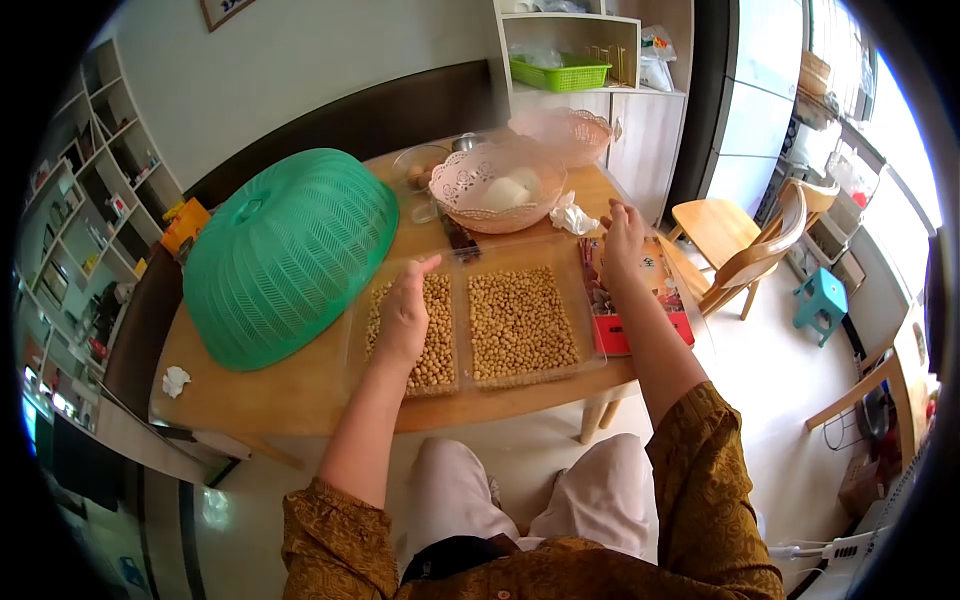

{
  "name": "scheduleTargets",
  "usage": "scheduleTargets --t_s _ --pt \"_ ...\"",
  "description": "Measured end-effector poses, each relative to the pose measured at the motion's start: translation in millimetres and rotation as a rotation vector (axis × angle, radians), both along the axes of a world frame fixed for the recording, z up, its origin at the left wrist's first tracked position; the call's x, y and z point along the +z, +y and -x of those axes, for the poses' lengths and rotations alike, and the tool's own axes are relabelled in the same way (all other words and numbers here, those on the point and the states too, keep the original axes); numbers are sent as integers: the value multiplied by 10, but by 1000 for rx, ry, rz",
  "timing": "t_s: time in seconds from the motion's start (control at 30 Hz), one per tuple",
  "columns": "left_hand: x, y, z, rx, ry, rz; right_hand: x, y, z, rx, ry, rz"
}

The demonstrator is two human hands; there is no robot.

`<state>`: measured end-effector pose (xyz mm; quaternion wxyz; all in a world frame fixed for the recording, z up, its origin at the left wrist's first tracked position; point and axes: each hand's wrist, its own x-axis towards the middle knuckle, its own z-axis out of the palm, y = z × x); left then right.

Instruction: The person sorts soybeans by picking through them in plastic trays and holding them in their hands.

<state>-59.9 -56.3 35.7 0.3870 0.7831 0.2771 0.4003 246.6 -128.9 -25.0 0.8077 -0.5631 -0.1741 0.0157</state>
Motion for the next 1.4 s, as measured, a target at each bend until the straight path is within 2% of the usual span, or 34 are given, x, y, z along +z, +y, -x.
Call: scheduleTargets --t_s 0.07,0.13,0.17,0.23,0.27,0.37,0.43,0.53,0.57,0.67,0.7,0.77,0.9,0.97,1.1,1.17,1.2,1.27,1.3,1.37,1.4 --pt "-18 12 -11 -6 26 -24 -152 30 -54 -14 -7 44" --pt "-53 53 -12 -33 -6 -222 -55 -18 85 30 -159 143" --pt "-52 16 -16 -37 7 -224 -44 -34 145 29 -146 141" --pt "24 -59 -24 -4 -60 -247 -26 -50 227 -100 -539 344" --pt "62 -104 -25 -24 -84 -214 -11 -80 253 -111 -519 336" --pt "92 -193 -76 -94 -40 -255 62 -120 311 87 -645 635" --pt "160 -312 -138 -136 -3 -225 79 -121 331 104 -644 621" --pt "266 -440 -304 -318 374 -432 78 -124 320 137 -624 633" --pt "257 -454 -369 -321 375 -434 83 -124 316 163 -610 649" --pt "212 -478 -574 -254 756 -599 13 -84 288 96 -676 568" --pt "154 -482 -627 -254 755 -603 13 -86 291 94 -678 565" --pt "30 -454 -729 -146 884 -821 21 -89 291 93 -670 570" --pt "-88 -403 -790 -171 897 -799 -2 -87 291 89 -672 539" --pt "-183 -301 -791 -352 786 -654 25 -92 302 97 -653 535" --pt "-167 -300 -792 -356 715 -583 31 -91 292 98 -663 562" --pt "-56 -373 -778 -324 521 -277 38 -104 298 94 -674 569" --pt "12 -372 -764 -326 522 -276 40 -109 295 93 -674 571" --pt "155 -297 -657 -276 206 422 29 -120 305 96 -692 517" --pt "210 -265 -556 -271 215 426 18 -119 307 102 -683 518" --pt "315 -165 -337 -315 -180 627 10 -98 284 110 -661 556" --pt "313 -79 -232 -305 -171 627 21 -112 293 127 -645 547"
